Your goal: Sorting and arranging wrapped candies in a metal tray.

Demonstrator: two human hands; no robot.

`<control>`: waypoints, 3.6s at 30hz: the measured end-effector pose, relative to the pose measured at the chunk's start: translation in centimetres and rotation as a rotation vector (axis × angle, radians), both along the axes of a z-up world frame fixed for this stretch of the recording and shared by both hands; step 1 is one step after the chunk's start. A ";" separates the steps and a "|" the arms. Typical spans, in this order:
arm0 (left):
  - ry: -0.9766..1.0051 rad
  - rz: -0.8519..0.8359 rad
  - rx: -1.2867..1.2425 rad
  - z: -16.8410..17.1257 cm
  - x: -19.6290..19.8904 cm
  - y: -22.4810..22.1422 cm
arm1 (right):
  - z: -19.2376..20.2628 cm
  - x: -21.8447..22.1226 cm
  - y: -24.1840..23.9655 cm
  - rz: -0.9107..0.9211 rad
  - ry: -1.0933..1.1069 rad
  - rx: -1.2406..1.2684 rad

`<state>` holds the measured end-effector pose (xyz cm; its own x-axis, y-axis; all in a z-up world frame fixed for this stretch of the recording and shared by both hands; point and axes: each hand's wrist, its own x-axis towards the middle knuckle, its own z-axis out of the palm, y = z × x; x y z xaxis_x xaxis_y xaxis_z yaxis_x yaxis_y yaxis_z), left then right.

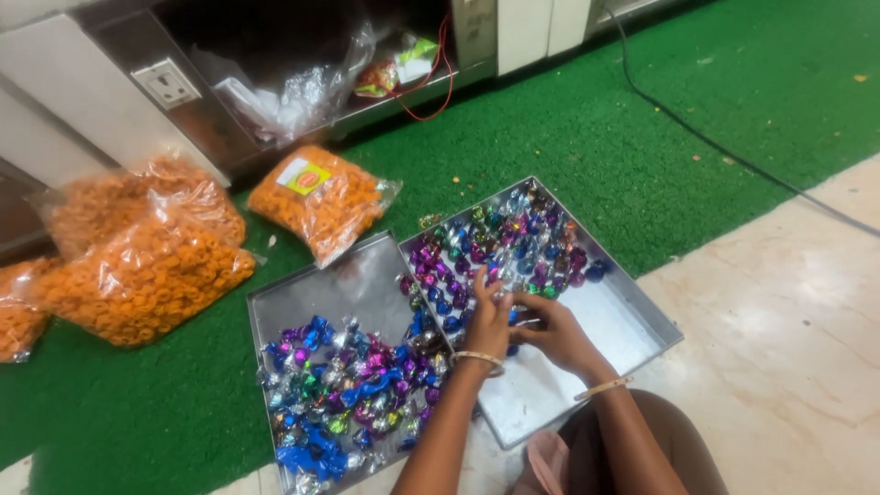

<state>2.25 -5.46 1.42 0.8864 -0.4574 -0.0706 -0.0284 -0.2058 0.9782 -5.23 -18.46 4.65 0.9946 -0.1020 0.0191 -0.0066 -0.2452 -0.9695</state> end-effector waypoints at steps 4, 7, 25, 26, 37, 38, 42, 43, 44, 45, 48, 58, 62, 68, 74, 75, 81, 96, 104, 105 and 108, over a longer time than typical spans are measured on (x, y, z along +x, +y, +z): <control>0.003 -0.033 0.149 4.4 -0.5 -1.3 | -1.6 0.6 -1.5 -0.041 0.065 -0.007; 0.049 -0.008 0.287 7.0 -0.9 -0.6 | -2.0 0.4 -2.1 -0.158 0.061 -0.137; -0.167 0.582 0.161 -5.6 2.6 17.4 | -2.9 0.3 0.4 -0.335 0.191 -0.507; -0.170 0.553 0.236 -4.4 2.0 17.7 | -3.1 0.3 0.5 -0.314 0.126 -0.534; -0.272 0.229 0.723 3.0 0.9 19.9 | 4.2 2.0 6.5 -0.250 -0.089 -0.858; -0.254 0.199 0.774 3.0 1.1 20.0 | 4.1 3.1 7.4 -0.198 -0.118 -0.874; -0.234 0.111 0.916 3.5 1.7 21.0 | 4.8 6.6 11.6 0.109 -0.240 -0.779; -0.221 0.125 0.918 4.0 1.7 21.8 | 4.9 7.2 12.8 0.128 -0.242 -0.777; -0.210 0.070 0.949 4.4 1.8 22.5 | 4.9 7.9 14.1 0.279 -0.238 -0.719; -0.198 0.015 0.979 4.8 1.8 23.3 | 4.9 8.6 15.3 0.428 -0.232 -0.660; -0.239 0.025 1.003 2.8 2.1 27.2 | 2.7 10.2 18.4 0.582 -0.140 -0.706; 0.118 0.184 1.028 1.7 5.0 32.3 | -1.0 13.4 25.4 0.631 0.050 -0.737; 0.171 0.174 0.845 -2.1 7.6 33.6 | -3.7 16.1 25.2 0.508 0.039 -0.665; 0.128 0.178 0.797 -2.1 8.1 32.5 | -2.4 18.1 26.6 0.466 0.059 -0.677; -0.002 0.139 0.877 -1.8 7.7 31.5 | -2.5 19.0 27.9 0.652 0.041 -0.787; -0.052 0.118 0.900 -2.4 7.9 31.4 | -2.2 18.8 28.1 0.685 0.056 -0.806; -0.059 0.271 0.670 2.1 7.7 32.5 | -3.8 18.2 26.3 0.636 0.144 -0.765; -0.205 0.419 0.838 -3.9 8.5 33.8 | 1.3 15.9 19.0 0.554 0.187 -0.610; -0.085 0.248 0.850 -2.7 7.9 31.8 | 1.1 16.5 22.0 0.503 0.287 -0.731; -0.026 0.168 0.789 -2.5 8.0 31.6 | 1.0 16.5 22.6 0.516 0.332 -0.723; 0.135 -0.005 0.793 4.9 6.5 30.6 | 1.0 15.9 24.4 0.532 0.345 -0.791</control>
